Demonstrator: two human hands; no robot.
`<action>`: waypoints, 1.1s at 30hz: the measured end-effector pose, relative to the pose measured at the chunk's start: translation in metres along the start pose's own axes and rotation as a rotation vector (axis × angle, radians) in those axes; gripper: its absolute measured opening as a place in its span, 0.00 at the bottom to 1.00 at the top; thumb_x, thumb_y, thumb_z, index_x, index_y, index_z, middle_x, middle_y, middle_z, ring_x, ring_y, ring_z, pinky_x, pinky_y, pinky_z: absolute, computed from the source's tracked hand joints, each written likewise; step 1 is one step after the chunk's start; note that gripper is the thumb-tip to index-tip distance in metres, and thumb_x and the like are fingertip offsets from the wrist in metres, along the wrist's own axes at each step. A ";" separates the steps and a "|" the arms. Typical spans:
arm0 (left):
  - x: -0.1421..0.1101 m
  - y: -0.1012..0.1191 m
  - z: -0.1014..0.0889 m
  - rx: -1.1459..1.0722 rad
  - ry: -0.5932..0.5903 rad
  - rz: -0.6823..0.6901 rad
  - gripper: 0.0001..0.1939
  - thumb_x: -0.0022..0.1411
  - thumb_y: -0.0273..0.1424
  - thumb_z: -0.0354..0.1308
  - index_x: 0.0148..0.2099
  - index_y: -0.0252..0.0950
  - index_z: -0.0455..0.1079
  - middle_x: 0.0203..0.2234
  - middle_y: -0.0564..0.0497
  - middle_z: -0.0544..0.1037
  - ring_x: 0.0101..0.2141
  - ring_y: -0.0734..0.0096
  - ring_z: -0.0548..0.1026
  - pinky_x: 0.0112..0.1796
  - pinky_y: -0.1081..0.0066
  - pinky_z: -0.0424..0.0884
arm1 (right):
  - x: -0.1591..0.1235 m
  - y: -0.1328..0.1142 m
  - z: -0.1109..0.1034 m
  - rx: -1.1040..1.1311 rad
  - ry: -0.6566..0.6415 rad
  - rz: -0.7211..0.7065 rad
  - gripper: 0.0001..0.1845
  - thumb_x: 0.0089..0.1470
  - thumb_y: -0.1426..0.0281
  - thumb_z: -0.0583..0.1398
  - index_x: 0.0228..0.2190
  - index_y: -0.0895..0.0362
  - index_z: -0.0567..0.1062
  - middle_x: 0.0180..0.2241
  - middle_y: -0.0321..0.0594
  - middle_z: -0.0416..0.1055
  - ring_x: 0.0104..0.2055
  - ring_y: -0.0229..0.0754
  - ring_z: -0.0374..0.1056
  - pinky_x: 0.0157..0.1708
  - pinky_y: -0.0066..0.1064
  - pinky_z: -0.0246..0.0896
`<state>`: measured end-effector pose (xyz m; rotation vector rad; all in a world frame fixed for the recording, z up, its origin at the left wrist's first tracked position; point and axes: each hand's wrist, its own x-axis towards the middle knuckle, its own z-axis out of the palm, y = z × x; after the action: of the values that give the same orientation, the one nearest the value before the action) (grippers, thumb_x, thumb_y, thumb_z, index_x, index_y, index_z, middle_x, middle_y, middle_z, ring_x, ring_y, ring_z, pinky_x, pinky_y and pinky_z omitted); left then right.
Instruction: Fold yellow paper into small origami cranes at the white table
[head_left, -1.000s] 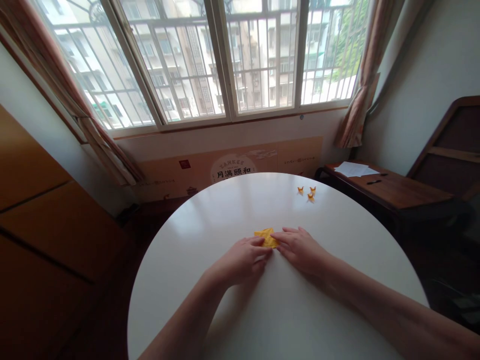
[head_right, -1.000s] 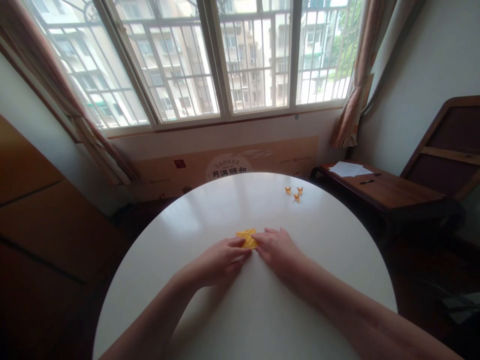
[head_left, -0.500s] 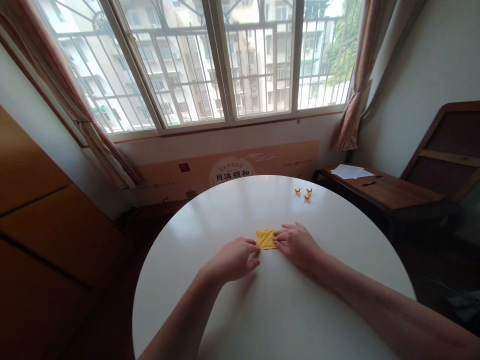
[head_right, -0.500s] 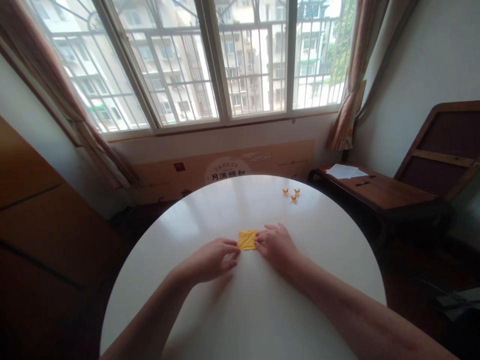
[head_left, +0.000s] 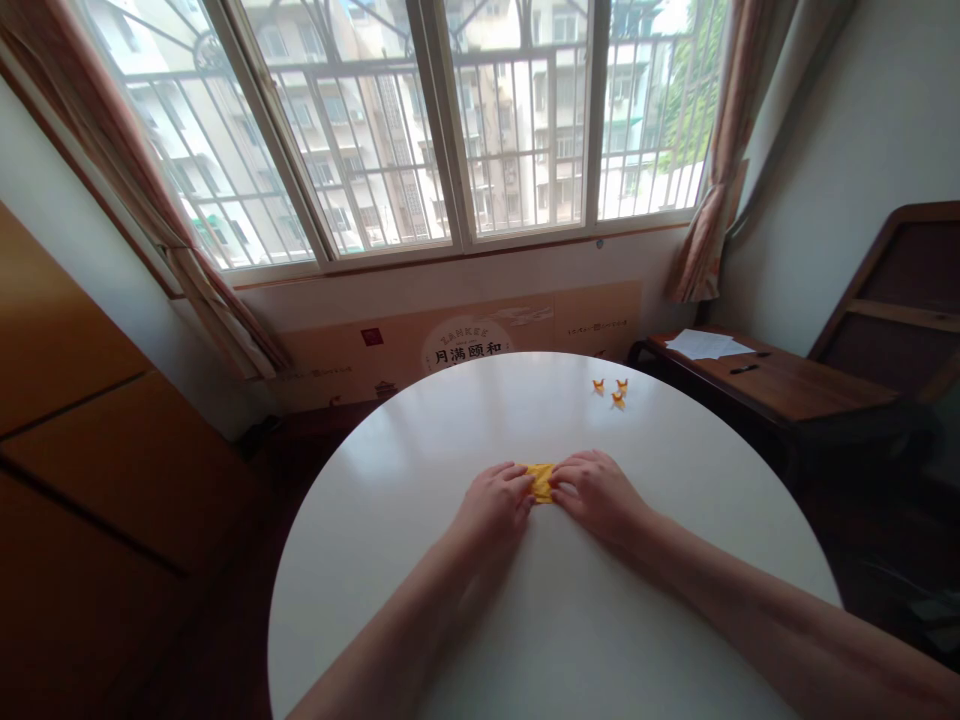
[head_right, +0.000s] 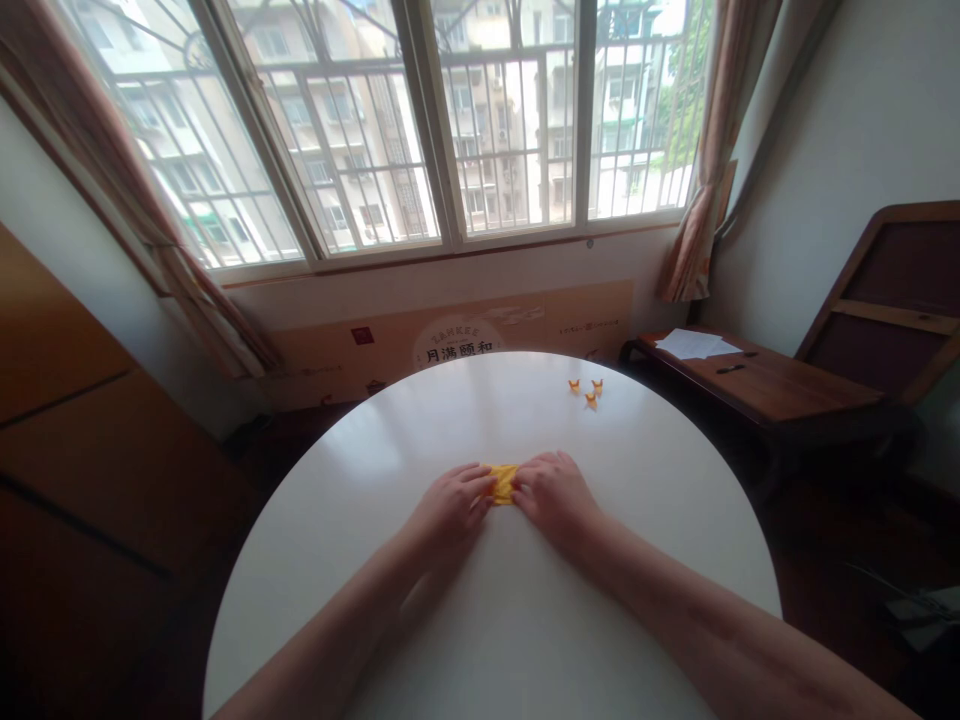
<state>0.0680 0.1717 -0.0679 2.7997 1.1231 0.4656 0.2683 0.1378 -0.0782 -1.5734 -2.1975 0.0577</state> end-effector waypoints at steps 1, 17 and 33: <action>0.002 0.000 0.003 -0.001 0.011 -0.008 0.13 0.65 0.29 0.53 0.49 0.40 0.75 0.48 0.50 0.79 0.50 0.64 0.73 0.59 0.66 0.63 | 0.000 0.000 0.001 0.008 0.005 0.003 0.11 0.60 0.67 0.59 0.40 0.51 0.81 0.40 0.37 0.80 0.46 0.43 0.70 0.51 0.33 0.54; 0.005 -0.006 0.009 0.107 -0.051 -0.097 0.18 0.65 0.38 0.55 0.55 0.43 0.73 0.54 0.46 0.74 0.57 0.58 0.67 0.60 0.60 0.59 | 0.003 -0.003 0.015 -0.014 -0.113 0.066 0.20 0.63 0.63 0.54 0.54 0.45 0.73 0.61 0.48 0.63 0.63 0.56 0.56 0.59 0.50 0.45; -0.004 0.000 0.003 0.160 -0.265 -0.338 0.28 0.70 0.42 0.40 0.70 0.46 0.53 0.69 0.39 0.51 0.68 0.44 0.48 0.61 0.38 0.46 | 0.003 0.006 0.021 -0.073 -0.335 0.202 0.31 0.66 0.57 0.41 0.68 0.50 0.51 0.71 0.47 0.39 0.72 0.58 0.33 0.63 0.62 0.24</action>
<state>0.0660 0.1692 -0.0718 2.6096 1.5818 -0.0267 0.2647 0.1467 -0.0982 -1.9420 -2.2961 0.3274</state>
